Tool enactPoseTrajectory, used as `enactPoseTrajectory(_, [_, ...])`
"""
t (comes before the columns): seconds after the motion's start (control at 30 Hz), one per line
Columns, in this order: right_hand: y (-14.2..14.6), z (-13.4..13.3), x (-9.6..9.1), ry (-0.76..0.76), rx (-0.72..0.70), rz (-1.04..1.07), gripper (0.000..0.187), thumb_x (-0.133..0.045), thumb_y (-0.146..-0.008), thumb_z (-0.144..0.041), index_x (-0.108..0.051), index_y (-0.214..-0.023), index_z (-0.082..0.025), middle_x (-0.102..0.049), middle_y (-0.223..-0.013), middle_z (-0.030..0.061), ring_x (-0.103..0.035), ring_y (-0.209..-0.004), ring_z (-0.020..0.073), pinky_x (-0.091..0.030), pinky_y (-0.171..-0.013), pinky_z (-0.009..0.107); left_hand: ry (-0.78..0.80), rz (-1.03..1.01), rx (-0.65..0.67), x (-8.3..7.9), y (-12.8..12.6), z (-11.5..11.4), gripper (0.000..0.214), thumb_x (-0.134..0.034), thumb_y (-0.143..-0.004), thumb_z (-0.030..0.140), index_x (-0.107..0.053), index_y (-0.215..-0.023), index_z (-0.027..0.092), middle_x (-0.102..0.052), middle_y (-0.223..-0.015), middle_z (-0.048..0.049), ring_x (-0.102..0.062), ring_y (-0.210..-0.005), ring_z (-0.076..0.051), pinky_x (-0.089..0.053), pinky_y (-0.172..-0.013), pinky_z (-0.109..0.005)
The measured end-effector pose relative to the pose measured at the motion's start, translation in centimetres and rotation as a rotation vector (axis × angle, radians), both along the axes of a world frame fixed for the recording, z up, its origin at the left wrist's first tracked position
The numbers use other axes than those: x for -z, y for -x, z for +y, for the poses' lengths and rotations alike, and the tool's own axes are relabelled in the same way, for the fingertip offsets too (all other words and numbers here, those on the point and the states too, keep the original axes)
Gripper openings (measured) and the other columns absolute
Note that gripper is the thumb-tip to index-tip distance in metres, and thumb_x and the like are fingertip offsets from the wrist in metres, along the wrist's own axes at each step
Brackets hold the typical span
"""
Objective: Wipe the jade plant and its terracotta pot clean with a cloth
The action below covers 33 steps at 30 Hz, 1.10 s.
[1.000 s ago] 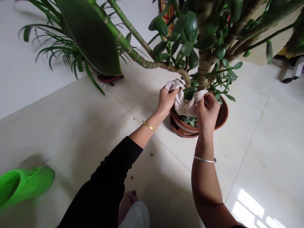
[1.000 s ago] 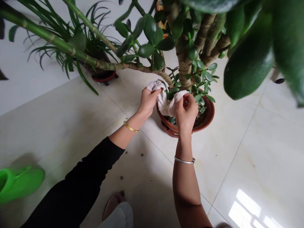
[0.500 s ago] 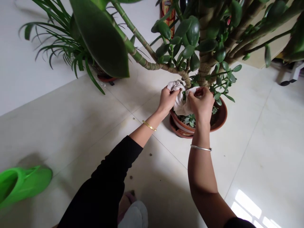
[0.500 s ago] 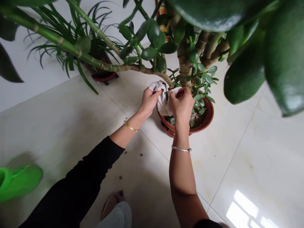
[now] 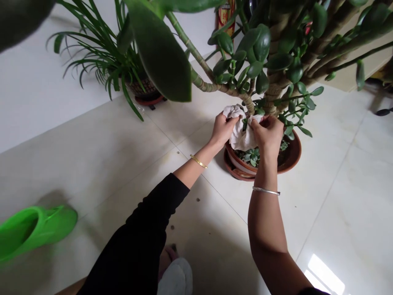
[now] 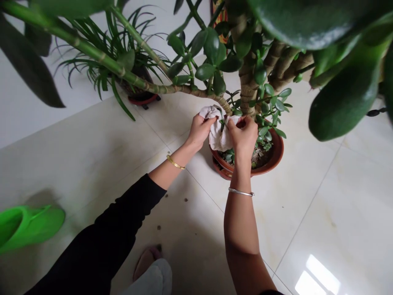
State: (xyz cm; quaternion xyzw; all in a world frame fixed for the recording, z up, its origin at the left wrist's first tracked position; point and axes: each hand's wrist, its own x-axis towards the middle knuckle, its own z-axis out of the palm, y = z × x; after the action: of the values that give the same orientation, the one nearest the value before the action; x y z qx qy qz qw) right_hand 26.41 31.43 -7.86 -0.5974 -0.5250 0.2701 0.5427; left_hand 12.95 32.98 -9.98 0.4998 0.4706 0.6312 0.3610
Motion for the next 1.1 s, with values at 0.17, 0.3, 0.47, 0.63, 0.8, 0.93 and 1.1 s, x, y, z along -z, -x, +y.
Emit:
enactPoseTrajectory(0.17, [-0.2, -1.0, -0.7, -0.027, 0.024, -0.086, 0.026, -0.062, -0.086, -0.03, -0.052, -0.064, -0.022, -0.049, -0.059, -0.005, -0.043, -0.059, 0.0121, -0.037, -0.064, 0.031, 0.012, -0.028, -0.015, 0.1, 0.0, 0.0, 0.011, -0.066, -0.082, 0.02, -0.072, -0.091, 0.018, -0.08, -0.097, -0.0051, -0.072, -0.1, -0.022, -0.055, -0.092, -0.031])
enactPoseTrajectory(0.3, [-0.2, -1.4, -0.9, -0.038, 0.049, -0.151, 0.03, -0.055, -0.091, -0.028, -0.046, -0.063, -0.023, -0.047, -0.058, -0.0051, -0.04, -0.059, 0.0119, -0.035, -0.065, 0.031, 0.006, -0.046, -0.006, 0.1, -0.2, 0.0, 0.012, -0.065, -0.08, 0.021, -0.072, -0.09, 0.018, -0.08, -0.097, -0.0053, -0.072, -0.097, -0.022, -0.054, -0.09, -0.029])
enactPoseTrajectory(0.47, [0.0, -0.8, -1.1, -0.019, 0.017, -0.135, 0.023, -0.072, -0.076, -0.031, -0.051, -0.069, -0.023, -0.057, -0.065, -0.0044, -0.049, -0.064, 0.0135, -0.039, -0.069, 0.031, 0.001, -0.07, 0.019, -0.2, -0.4, -0.2, 0.012, -0.068, -0.076, 0.022, -0.072, -0.087, 0.018, -0.079, -0.091, -0.005, -0.072, -0.09, -0.021, -0.054, -0.085, -0.03])
enactPoseTrajectory(0.63, [-0.1, -0.5, -1.1, 0.01, 0.009, -0.115, 0.022, -0.075, -0.075, -0.03, -0.056, -0.069, -0.022, -0.06, -0.066, -0.0031, -0.052, -0.064, 0.0147, -0.041, -0.07, 0.032, 0.024, -0.089, 0.044, -0.5, -0.4, -0.4, 0.012, -0.072, -0.071, 0.018, -0.072, -0.084, 0.017, -0.078, -0.085, -0.0036, -0.071, -0.085, -0.02, -0.054, -0.082, -0.03])
enactPoseTrajectory(0.8, [-0.3, -0.8, -0.8, -0.057, 0.014, -0.135, 0.02, -0.063, -0.088, -0.03, -0.059, -0.07, -0.02, -0.059, -0.064, -0.001, -0.05, -0.061, 0.0142, -0.039, -0.068, 0.032, 0.002, -0.114, 0.016, -0.1, -0.3, -0.1, 0.014, -0.073, -0.073, 0.018, -0.074, -0.087, 0.017, -0.08, -0.092, -0.0057, -0.072, -0.089, -0.02, -0.053, -0.087, -0.031])
enactPoseTrajectory(0.93, [-0.6, -1.2, -0.6, -0.082, 0.021, -0.183, 0.028, -0.054, -0.092, -0.028, -0.052, -0.065, -0.022, -0.052, -0.059, -0.0019, -0.044, -0.058, 0.0138, -0.034, -0.064, 0.032, 0.016, -0.124, -0.047, 0.3, -0.3, 0.2, 0.006, -0.069, -0.079, 0.018, -0.073, -0.084, 0.018, -0.079, -0.088, -0.0033, -0.07, -0.085, -0.017, -0.053, -0.081, -0.027])
enactPoseTrajectory(1.1, [-0.7, -2.4, 0.1, -0.14, 0.044, -0.161, 0.022, -0.051, -0.092, -0.028, -0.056, -0.071, -0.022, -0.057, -0.063, -0.0009, -0.049, -0.06, 0.0147, -0.037, -0.066, 0.03, -0.002, -0.03, -0.146, 0.7, 0.0, -0.5, 0.004, -0.067, -0.086, 0.023, -0.069, -0.085, 0.019, -0.075, -0.084, -0.0021, -0.068, -0.082, -0.015, -0.053, -0.078, -0.024])
